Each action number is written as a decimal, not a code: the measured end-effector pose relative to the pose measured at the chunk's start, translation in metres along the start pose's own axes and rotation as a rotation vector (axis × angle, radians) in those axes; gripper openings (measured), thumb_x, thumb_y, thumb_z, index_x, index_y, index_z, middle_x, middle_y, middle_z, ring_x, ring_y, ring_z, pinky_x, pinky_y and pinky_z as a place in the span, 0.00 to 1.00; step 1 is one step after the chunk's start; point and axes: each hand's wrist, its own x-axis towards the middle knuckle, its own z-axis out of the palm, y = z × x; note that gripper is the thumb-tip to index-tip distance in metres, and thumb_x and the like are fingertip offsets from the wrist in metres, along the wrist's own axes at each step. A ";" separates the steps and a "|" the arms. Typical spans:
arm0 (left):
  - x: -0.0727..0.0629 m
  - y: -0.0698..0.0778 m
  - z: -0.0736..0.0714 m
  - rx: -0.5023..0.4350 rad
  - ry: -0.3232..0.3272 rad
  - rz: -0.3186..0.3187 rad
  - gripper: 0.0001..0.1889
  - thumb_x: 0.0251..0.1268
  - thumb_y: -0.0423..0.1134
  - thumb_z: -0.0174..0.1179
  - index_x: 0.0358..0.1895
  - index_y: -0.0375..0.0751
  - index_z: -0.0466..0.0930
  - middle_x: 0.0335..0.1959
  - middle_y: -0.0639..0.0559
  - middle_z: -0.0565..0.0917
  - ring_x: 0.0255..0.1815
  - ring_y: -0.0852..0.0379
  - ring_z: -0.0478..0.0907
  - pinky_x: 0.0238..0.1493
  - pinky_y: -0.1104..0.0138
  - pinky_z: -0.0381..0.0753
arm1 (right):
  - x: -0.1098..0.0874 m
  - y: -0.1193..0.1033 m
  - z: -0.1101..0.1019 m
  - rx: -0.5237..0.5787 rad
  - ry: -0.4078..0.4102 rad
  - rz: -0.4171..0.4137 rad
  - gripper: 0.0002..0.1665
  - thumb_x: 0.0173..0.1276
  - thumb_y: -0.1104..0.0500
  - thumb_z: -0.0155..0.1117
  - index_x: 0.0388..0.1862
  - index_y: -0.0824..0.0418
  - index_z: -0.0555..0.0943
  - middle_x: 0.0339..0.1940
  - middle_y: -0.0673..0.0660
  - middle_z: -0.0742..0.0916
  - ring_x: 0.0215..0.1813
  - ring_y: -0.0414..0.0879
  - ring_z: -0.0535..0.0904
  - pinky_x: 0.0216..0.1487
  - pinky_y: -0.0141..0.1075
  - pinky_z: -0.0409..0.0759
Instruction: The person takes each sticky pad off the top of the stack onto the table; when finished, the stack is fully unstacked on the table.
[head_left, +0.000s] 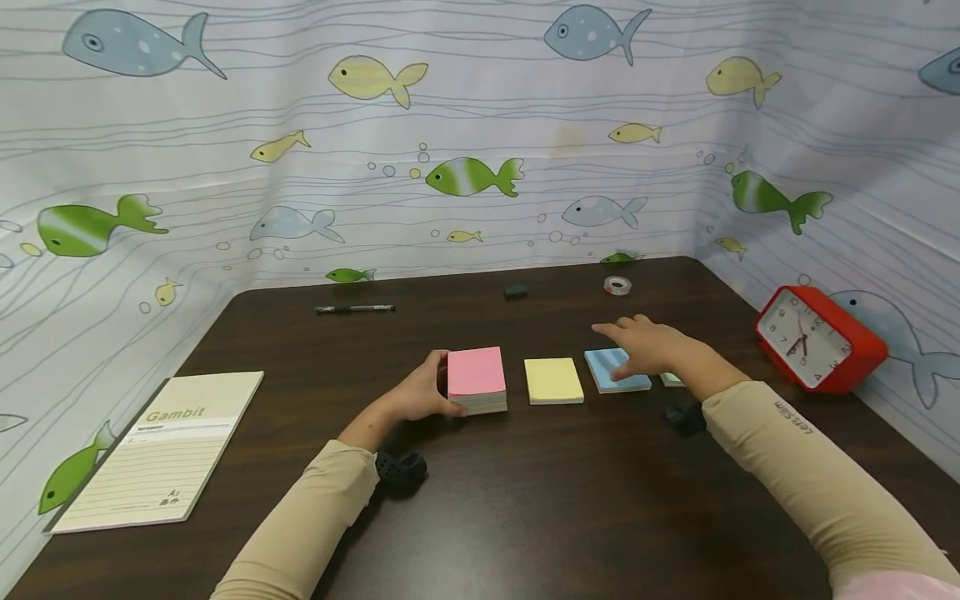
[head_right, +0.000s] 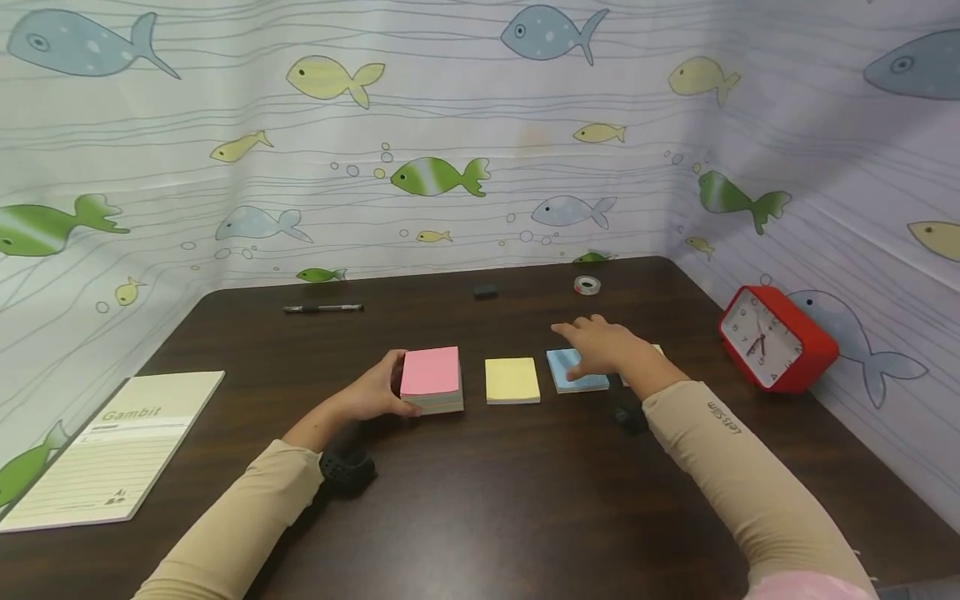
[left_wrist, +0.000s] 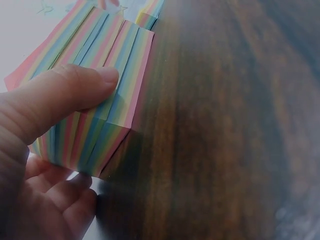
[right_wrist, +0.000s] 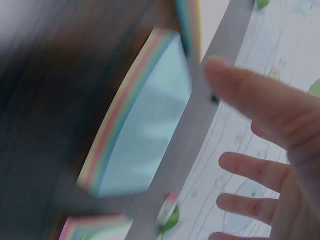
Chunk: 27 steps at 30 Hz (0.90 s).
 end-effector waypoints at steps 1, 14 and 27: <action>0.000 0.000 0.000 0.004 0.003 -0.001 0.47 0.34 0.32 0.72 0.59 0.33 0.48 0.57 0.39 0.60 0.62 0.45 0.56 0.56 0.56 0.59 | 0.002 -0.006 -0.001 0.018 0.002 -0.017 0.49 0.51 0.45 0.65 0.66 0.61 0.55 0.58 0.69 0.66 0.58 0.67 0.58 0.46 0.57 0.65; 0.002 -0.002 -0.002 0.005 -0.010 0.002 0.48 0.35 0.34 0.72 0.60 0.34 0.47 0.59 0.39 0.59 0.63 0.45 0.54 0.57 0.56 0.58 | 0.037 -0.068 -0.006 0.275 -0.015 -0.220 0.50 0.52 0.44 0.64 0.67 0.60 0.52 0.62 0.64 0.63 0.63 0.59 0.54 0.55 0.52 0.61; 0.002 -0.004 -0.002 0.001 -0.015 0.008 0.47 0.35 0.34 0.72 0.59 0.34 0.48 0.58 0.40 0.60 0.61 0.46 0.58 0.56 0.56 0.61 | 0.071 -0.122 -0.003 0.174 -0.044 -0.288 0.58 0.45 0.38 0.66 0.67 0.63 0.50 0.59 0.60 0.67 0.57 0.52 0.62 0.51 0.44 0.66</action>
